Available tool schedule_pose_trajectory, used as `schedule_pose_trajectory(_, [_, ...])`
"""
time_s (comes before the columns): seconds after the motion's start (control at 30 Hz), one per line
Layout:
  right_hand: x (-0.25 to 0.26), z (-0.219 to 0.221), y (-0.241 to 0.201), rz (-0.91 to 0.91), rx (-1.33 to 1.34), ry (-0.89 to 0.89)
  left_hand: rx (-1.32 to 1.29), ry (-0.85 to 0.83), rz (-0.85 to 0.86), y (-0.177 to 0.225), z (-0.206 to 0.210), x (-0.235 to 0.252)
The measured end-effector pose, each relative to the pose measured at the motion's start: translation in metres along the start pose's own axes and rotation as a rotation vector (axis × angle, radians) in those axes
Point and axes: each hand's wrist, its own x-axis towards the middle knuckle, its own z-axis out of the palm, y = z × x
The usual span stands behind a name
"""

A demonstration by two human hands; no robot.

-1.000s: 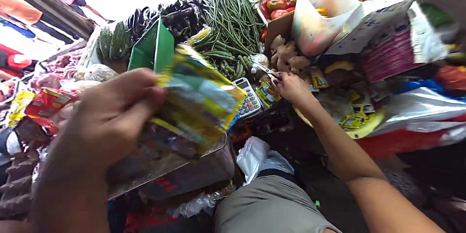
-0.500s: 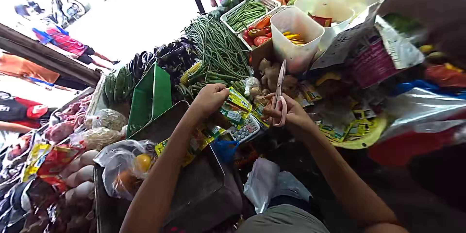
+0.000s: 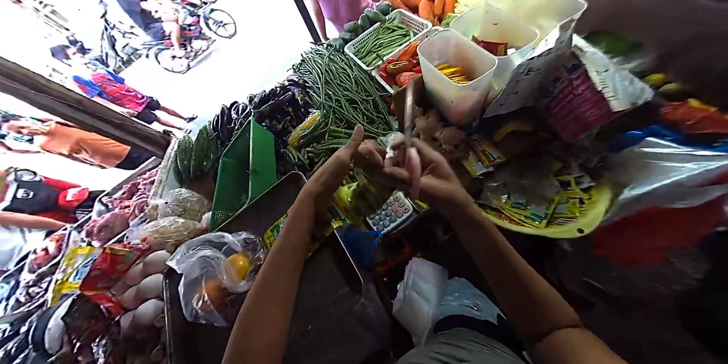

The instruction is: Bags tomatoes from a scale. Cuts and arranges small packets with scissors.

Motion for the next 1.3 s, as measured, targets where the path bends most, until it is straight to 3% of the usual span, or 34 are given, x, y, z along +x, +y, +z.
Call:
schedule_pose_trajectory(0.07, [0.001,-0.018,-0.013,-0.035,-0.014,0.138,-0.156,-0.097,0.023,-0.011,-0.004,-0.006])
schedule_pose_trajectory(0.17, [-0.002,-0.044,-0.014,0.008,0.034,0.356,-0.108,-0.151,0.095,-0.024,-0.009,-0.016])
schedule_pose_trajectory(0.23, [-0.008,-0.058,-0.002,0.073,0.012,0.406,-0.065,-0.158,0.106,-0.022,-0.006,-0.013])
schedule_pose_trajectory(0.4, [-0.068,-0.080,0.062,0.239,-0.115,0.213,0.001,-0.064,-0.039,-0.006,0.000,0.001])
schedule_pose_trajectory(0.5, [-0.121,-0.083,0.101,0.264,0.037,0.057,-0.086,0.034,-0.062,-0.005,-0.003,0.000])
schedule_pose_trajectory(0.67, [-0.137,-0.070,0.100,0.285,0.207,-0.256,-0.224,0.098,-0.041,-0.009,-0.005,0.002])
schedule_pose_trajectory(0.9, [-0.088,-0.056,0.064,0.172,0.102,-0.205,-0.132,0.073,-0.075,-0.009,-0.002,0.000])
schedule_pose_trajectory(1.03, [-0.080,-0.057,0.053,0.150,-0.008,-0.229,-0.121,0.100,-0.047,-0.010,-0.003,-0.001])
schedule_pose_trajectory(1.3, [-0.079,-0.055,0.054,0.157,-0.002,-0.242,-0.197,-0.041,-0.008,-0.004,-0.002,-0.003])
